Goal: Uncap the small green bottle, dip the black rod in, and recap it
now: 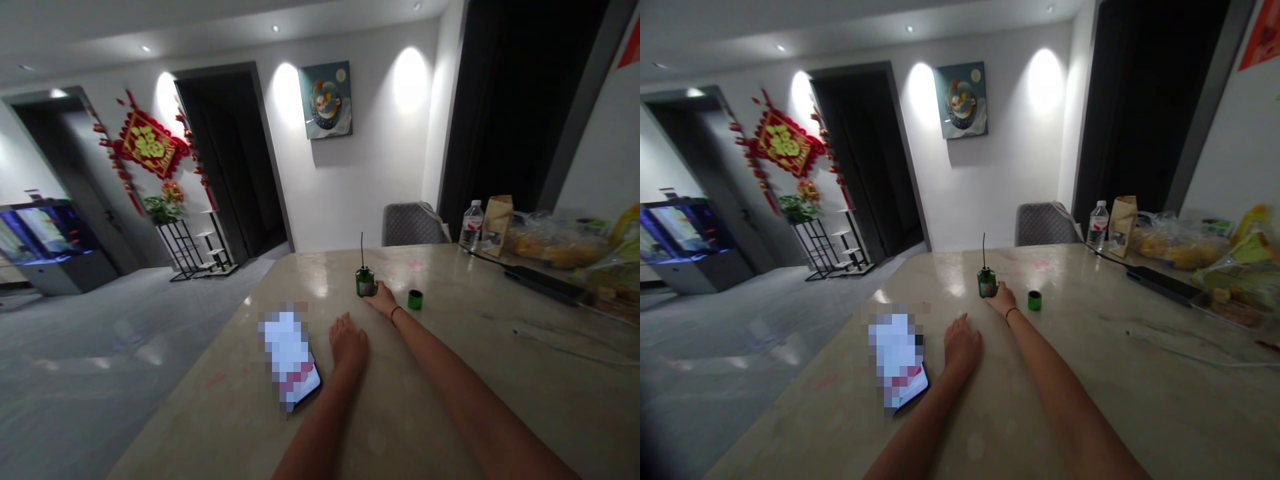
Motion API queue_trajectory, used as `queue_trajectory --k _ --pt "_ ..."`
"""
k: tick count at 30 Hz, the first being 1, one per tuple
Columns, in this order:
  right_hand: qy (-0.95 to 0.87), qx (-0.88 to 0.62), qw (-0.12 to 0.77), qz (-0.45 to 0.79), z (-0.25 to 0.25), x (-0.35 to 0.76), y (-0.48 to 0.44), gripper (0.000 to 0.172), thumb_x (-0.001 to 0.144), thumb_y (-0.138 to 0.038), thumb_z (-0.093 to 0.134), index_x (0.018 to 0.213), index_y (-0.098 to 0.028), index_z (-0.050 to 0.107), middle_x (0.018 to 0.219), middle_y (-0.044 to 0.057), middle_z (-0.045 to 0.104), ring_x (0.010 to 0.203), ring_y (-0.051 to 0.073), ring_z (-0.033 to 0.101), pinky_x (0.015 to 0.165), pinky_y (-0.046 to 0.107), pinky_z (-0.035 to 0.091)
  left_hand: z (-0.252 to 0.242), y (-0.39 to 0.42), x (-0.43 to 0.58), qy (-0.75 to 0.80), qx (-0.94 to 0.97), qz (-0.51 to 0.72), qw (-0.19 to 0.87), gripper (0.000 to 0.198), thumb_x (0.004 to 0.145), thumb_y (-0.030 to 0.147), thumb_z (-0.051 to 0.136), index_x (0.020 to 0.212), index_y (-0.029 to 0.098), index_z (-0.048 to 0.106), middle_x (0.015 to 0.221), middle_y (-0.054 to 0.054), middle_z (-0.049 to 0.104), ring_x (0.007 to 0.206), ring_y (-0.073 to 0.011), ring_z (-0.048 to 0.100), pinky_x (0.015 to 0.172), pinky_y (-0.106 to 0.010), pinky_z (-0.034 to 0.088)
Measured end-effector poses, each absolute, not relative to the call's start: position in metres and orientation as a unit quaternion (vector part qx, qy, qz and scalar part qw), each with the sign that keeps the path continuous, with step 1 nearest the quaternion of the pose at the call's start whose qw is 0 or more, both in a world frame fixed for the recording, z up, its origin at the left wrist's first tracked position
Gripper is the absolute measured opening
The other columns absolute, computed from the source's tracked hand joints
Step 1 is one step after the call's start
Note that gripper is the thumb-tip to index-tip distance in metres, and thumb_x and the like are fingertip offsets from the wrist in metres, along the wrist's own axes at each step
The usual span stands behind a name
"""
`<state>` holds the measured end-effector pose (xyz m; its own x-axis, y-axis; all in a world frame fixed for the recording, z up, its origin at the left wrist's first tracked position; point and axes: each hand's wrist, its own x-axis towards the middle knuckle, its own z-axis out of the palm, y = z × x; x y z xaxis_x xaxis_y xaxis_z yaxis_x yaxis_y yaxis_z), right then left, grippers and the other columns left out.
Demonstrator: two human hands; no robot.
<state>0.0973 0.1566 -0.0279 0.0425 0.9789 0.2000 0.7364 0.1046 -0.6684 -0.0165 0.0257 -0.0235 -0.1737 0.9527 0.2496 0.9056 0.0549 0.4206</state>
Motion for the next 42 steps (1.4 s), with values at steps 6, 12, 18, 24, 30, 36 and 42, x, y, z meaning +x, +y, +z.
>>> queue_trajectory --k 6,12,18,24,30,36,42 --pt "-0.722 -0.658 0.203 0.066 -0.02 0.119 0.112 0.056 0.073 -0.024 0.051 0.123 -0.003 0.034 0.109 0.021 0.056 0.103 0.025 0.051 0.082 0.029 0.038 -0.015 0.025 -0.016 0.73 0.639 0.242 0.03 0.039 0.074 0.025 0.044 0.11 0.012 0.049 0.112 -0.011 0.054 0.107 -0.0183 0.045 0.093 -0.028 0.027" --pt "-0.806 -0.586 0.078 -0.013 -0.012 0.146 0.063 0.065 0.079 -0.003 0.031 0.137 -0.01 0.001 0.089 0.014 0.061 0.078 0.021 0.059 0.065 0.028 0.042 -0.006 0.022 -0.021 0.743 0.638 0.197 0.048 0.028 0.081 0.026 0.033 0.071 0.018 0.058 0.074 -0.004 0.062 0.069 -0.0134 0.055 0.061 -0.024 0.034" --pt "-0.826 -0.552 -0.004 -0.114 -0.009 0.157 0.05 0.068 0.08 -0.003 0.029 0.137 -0.025 0.001 0.084 0.01 0.06 0.075 0.022 0.06 0.062 0.03 0.043 -0.004 0.021 -0.019 0.721 0.671 0.169 0.037 0.043 0.081 0.019 0.035 0.123 0.024 0.037 0.086 -0.005 0.063 0.073 -0.0139 0.058 0.061 -0.023 0.035" --pt "-0.821 -0.562 -0.002 -0.105 -0.007 0.151 0.044 0.065 0.08 -0.005 0.027 0.138 -0.019 -0.001 0.089 0.014 0.06 0.074 0.022 0.06 0.061 0.03 0.043 -0.002 0.021 -0.017 0.71 0.699 0.087 0.005 0.072 0.079 0.004 0.029 0.133 0.036 -0.004 0.09 -0.004 0.06 0.072 -0.0139 0.06 0.058 -0.022 0.038" --pt "-0.846 -0.526 0.086 0.02 0.008 0.141 0.08 0.06 0.078 -0.023 0.044 0.134 -0.015 0.024 0.099 0.013 0.062 0.086 0.021 0.059 0.07 0.028 0.041 0.0 0.019 -0.016 0.718 0.687 0.11 0.028 0.048 0.086 0.028 0.029 0.132 0.027 0.02 0.096 -0.006 0.06 0.081 -0.0148 0.059 0.064 -0.023 0.04" --pt "-0.708 -0.601 0.349 0.121 0.048 0.117 0.169 0.033 0.076 -0.035 0.048 0.093 -0.012 0.064 0.091 0.011 0.064 0.086 0.019 0.057 0.075 0.025 0.039 -0.004 0.02 -0.018 0.714 0.69 0.119 0.03 0.033 0.087 0.033 0.023 0.093 0.018 0.052 0.089 -0.006 0.061 0.08 -0.0164 0.058 0.064 -0.026 0.039" --pt "-0.7 -0.545 0.388 0.248 0.035 0.094 0.212 0.033 0.078 -0.033 0.047 0.09 -0.009 0.066 0.086 0.008 0.067 0.078 0.013 0.059 0.07 0.019 0.041 -0.003 0.019 -0.018 0.713 0.69 0.119 0.036 0.03 0.086 0.033 0.024 0.092 0.019 0.05 0.089 -0.005 0.061 0.081 -0.0155 0.058 0.064 -0.025 0.037"
